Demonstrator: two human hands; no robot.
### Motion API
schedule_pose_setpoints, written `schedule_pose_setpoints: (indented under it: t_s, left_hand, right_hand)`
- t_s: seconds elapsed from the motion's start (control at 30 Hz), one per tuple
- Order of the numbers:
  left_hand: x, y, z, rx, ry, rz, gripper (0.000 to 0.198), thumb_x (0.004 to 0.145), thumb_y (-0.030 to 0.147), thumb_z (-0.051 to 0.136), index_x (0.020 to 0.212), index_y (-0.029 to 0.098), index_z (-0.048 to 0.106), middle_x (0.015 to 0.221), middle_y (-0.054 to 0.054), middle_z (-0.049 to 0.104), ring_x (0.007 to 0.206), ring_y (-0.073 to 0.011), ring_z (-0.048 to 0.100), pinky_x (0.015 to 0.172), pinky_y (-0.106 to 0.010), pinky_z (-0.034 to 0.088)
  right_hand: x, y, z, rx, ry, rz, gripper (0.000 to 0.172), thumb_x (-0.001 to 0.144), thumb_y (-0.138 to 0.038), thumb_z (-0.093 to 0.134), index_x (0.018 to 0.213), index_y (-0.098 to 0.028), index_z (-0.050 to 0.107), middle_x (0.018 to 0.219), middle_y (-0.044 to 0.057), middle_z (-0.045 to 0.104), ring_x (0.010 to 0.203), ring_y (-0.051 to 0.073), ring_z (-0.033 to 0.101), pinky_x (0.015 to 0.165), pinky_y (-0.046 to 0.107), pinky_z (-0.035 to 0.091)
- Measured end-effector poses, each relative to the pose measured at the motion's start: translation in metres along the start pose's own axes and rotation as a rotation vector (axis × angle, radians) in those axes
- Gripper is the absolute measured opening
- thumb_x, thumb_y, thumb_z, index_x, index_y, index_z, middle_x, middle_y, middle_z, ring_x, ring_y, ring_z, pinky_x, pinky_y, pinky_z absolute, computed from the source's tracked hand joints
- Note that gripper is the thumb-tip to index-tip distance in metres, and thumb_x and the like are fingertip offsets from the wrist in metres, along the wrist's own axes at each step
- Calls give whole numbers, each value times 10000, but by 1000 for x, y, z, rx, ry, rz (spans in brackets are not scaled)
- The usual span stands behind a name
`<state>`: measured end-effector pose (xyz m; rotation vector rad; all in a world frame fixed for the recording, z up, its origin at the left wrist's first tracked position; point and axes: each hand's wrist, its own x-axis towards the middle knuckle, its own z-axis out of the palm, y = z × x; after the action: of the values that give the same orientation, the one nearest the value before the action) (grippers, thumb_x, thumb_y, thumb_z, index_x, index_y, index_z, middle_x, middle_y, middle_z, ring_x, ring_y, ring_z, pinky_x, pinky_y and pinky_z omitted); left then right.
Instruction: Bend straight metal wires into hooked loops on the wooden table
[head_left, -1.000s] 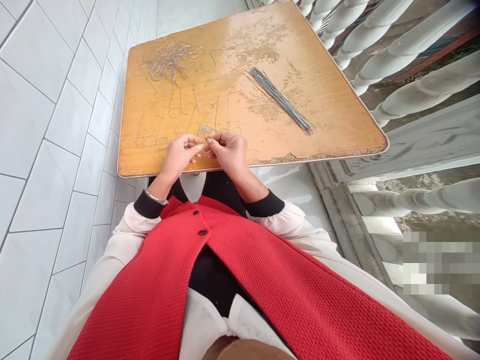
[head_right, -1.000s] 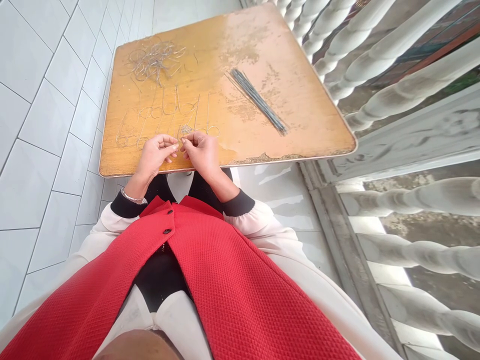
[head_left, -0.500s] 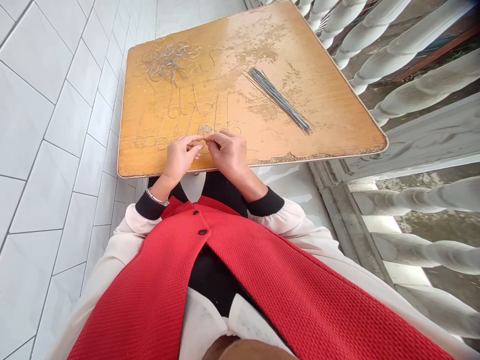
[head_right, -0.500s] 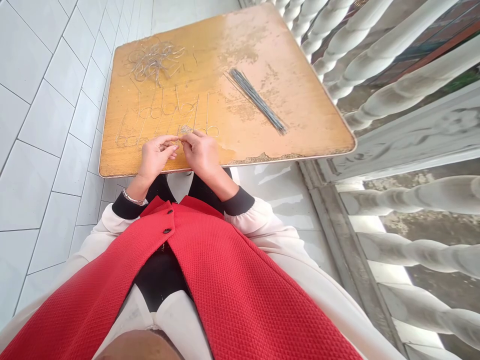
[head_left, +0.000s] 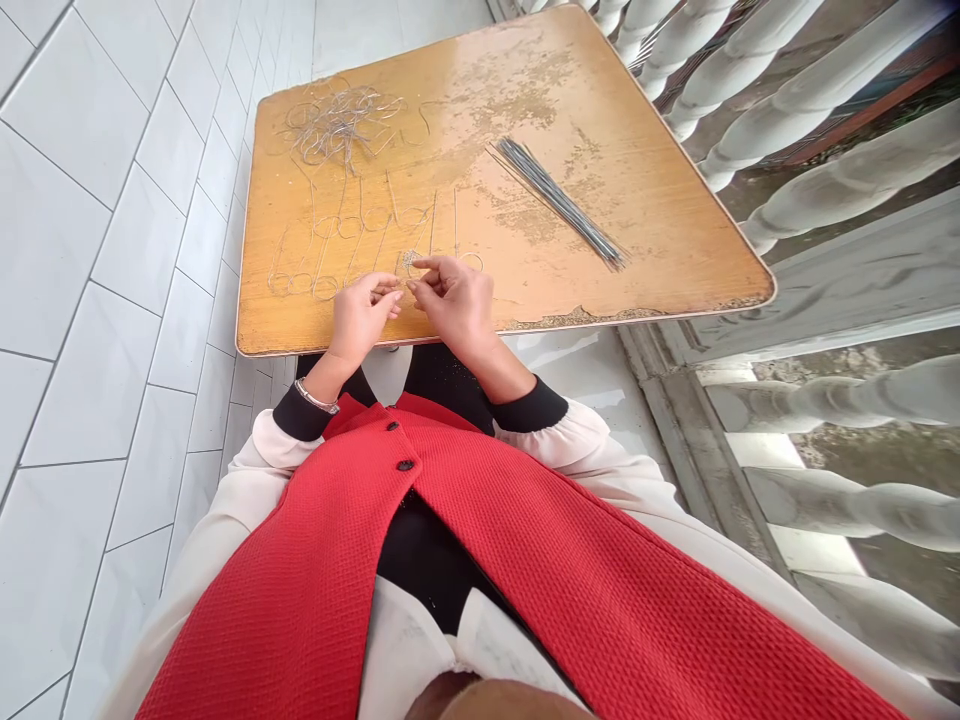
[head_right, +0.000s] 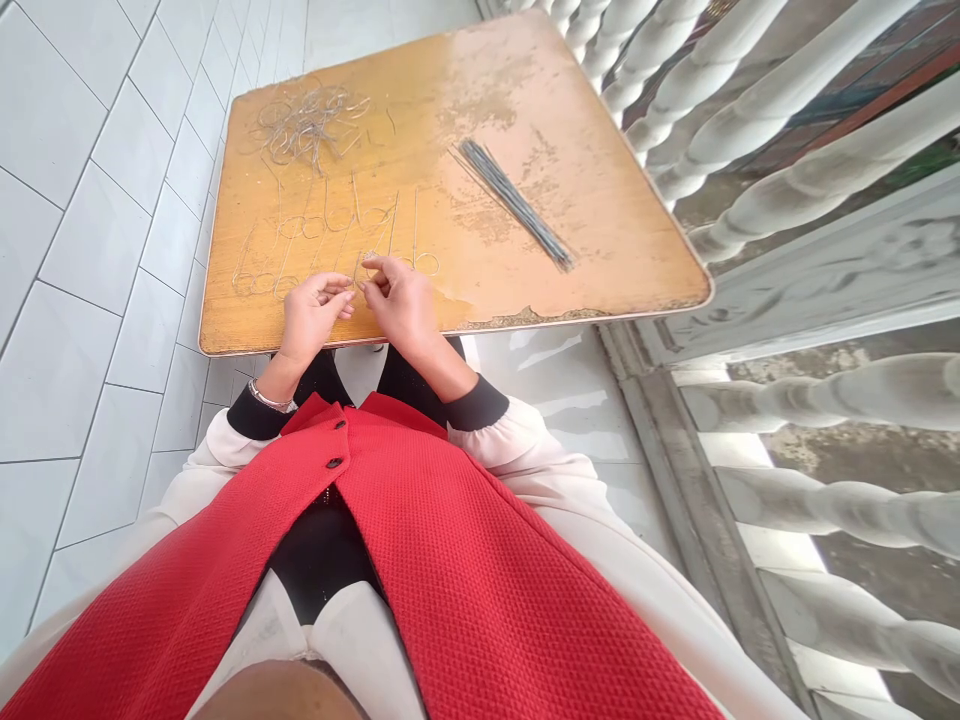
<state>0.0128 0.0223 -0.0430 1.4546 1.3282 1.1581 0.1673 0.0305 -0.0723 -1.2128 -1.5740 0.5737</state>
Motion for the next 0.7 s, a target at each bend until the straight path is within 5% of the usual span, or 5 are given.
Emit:
schedule_pose_setpoints:
  t_s: [0.2,0.43,0.7]
  left_hand:
    - [2,5,-2,-153,8,-71,109,900,73,711,868,171,674,771,37,729,596,-41,675,594,-140,549]
    - [-1,13,-4,-157,2,-117,145,895,56,698,812,168,657,693,57,679,556,-34,641,560,-144,510]
    - [0,20,-5,-43,26,-132,192,854,28,695,735,172,653,620,62,640,530,-41,583,563,-169,474]
  right_hand:
    - [-12,6,-4,278,-45,55,601,977,-730,528,1274,-233,691,979,72,747,708,172,693,686,354,622]
    - [-12,-5,-21,-134,-161,-253,674,953,-634,626,1528,-292,555,1348,137,667,1019,272,687,880,489,634]
    - [-13,-15,-22,-332,-238,-288,620,991,-559,593,1531,-254,566,1373,172,647,1154,330,671,981,529,587]
